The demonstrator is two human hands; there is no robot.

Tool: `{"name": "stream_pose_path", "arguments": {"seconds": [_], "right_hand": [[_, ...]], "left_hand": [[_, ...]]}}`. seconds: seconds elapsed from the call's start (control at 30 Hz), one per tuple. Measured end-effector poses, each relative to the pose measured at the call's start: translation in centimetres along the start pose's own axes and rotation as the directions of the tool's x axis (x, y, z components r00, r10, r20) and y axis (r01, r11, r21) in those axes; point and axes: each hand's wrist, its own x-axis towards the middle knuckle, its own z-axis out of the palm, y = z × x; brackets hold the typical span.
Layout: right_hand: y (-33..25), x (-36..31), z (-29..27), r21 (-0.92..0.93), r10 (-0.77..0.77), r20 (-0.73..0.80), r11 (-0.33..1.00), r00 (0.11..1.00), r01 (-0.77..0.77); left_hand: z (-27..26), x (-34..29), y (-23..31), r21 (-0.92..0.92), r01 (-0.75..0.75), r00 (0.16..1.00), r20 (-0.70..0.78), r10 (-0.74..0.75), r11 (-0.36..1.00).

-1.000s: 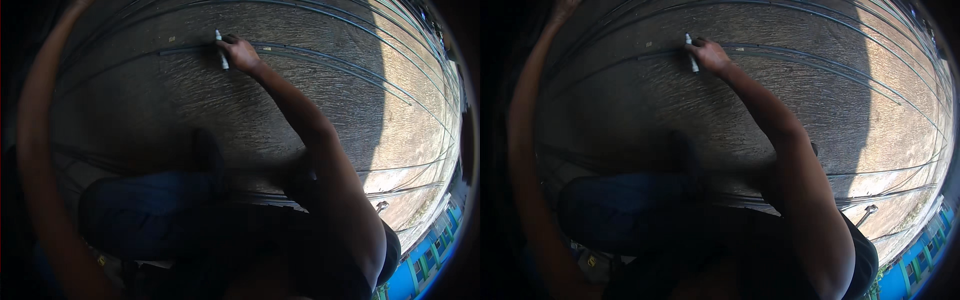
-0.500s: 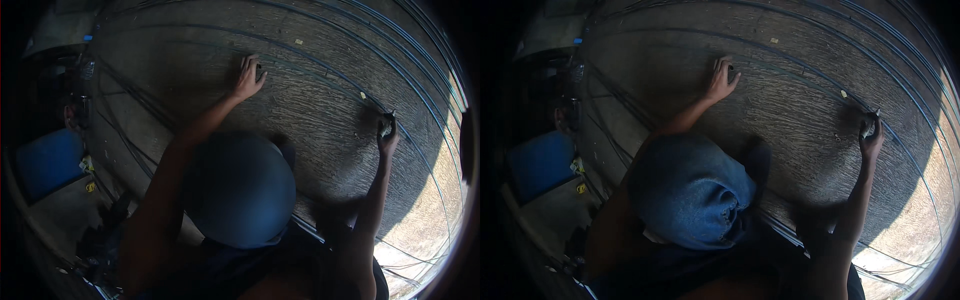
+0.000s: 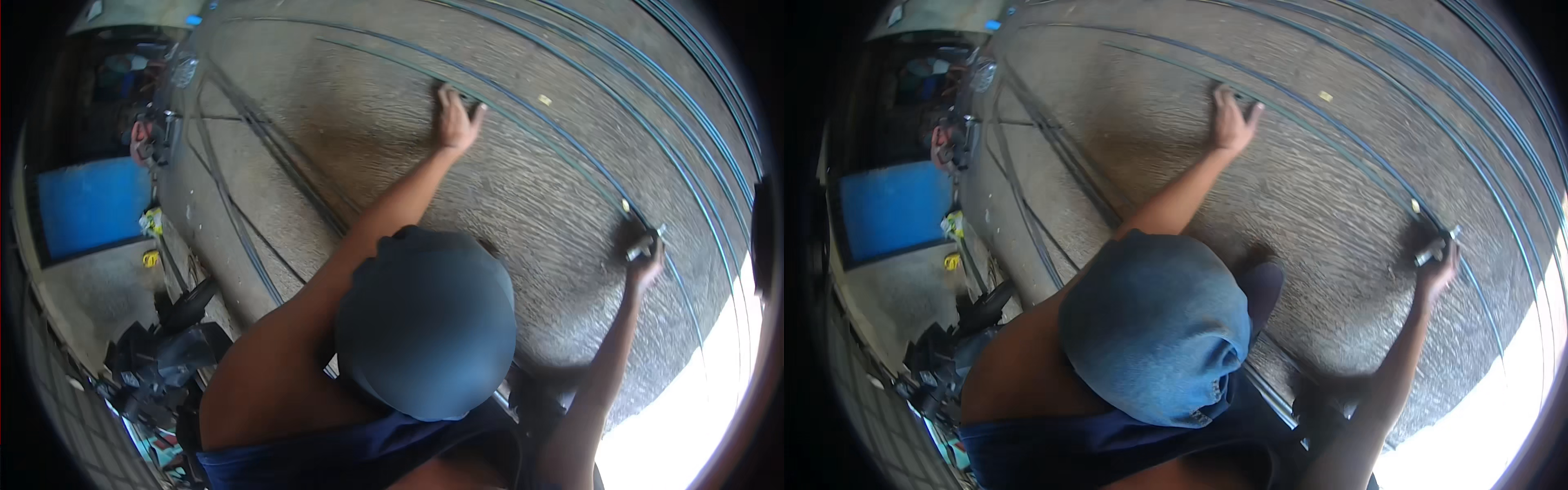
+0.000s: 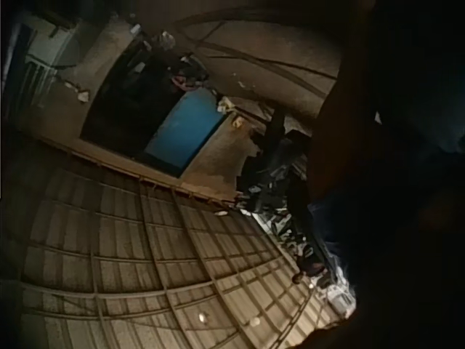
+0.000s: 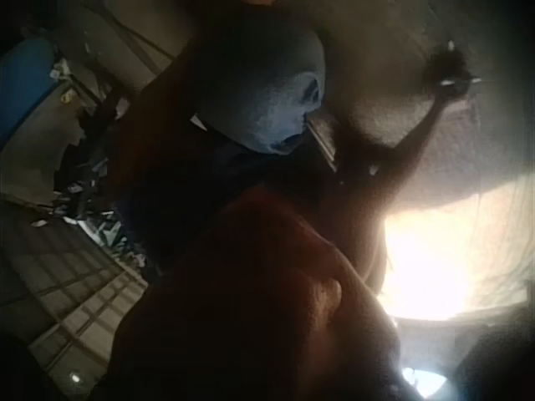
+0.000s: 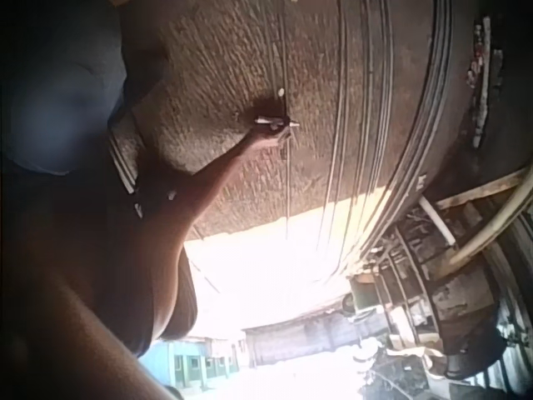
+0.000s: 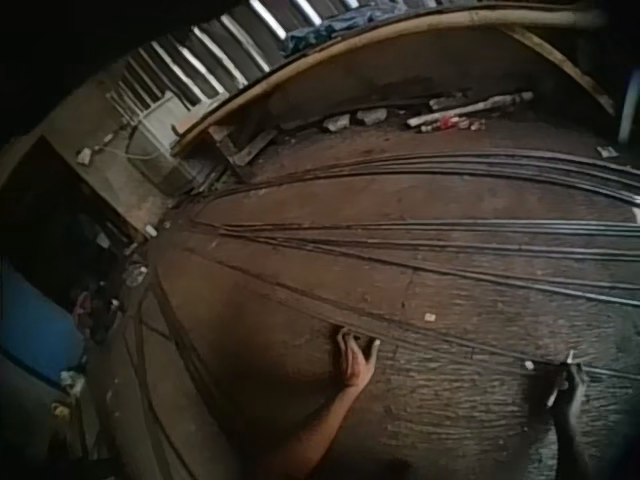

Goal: Marking measurement points on metal rods using a marker and a measuring tool.

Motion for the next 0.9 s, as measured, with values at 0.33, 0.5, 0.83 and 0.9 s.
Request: {"name": "stream_pose_path", "arguments": {"seconds": [0.33, 0.5, 0.83, 0.9], "right_hand": [[-7.9, 0.4, -2.1, 0.251, 0.489, -0.483, 0.872, 0.726, -0.42], [-0.8, -2.9, -5.1, 0.217, 0.634, -0.467, 0.758, 0.617, -0.615], [-2.5, -0.7, -1.7, 0.22, 0.642, -0.392, 0.761, 0.659, -0.61], [-3.0, -0.6, -1.1, 0.233, 0.618, -0.419, 0.781, 0.665, -0.579]], "left_hand": [[0.0, 2.5, -4.7, 0.205, -0.221, 0.974, -0.009, 0.227, 0.954], [1.5, 1.7, -3.1, 0.159, -0.226, 0.974, 0.045, 0.222, 0.961], [1.5, 2.5, -4.0, 0.182, -0.168, 0.983, 0.109, 0.15, 0.969], [1.7, 3.3, -4.7, 0.161, -0.113, 0.992, 0.073, 0.103, 0.98]]}}
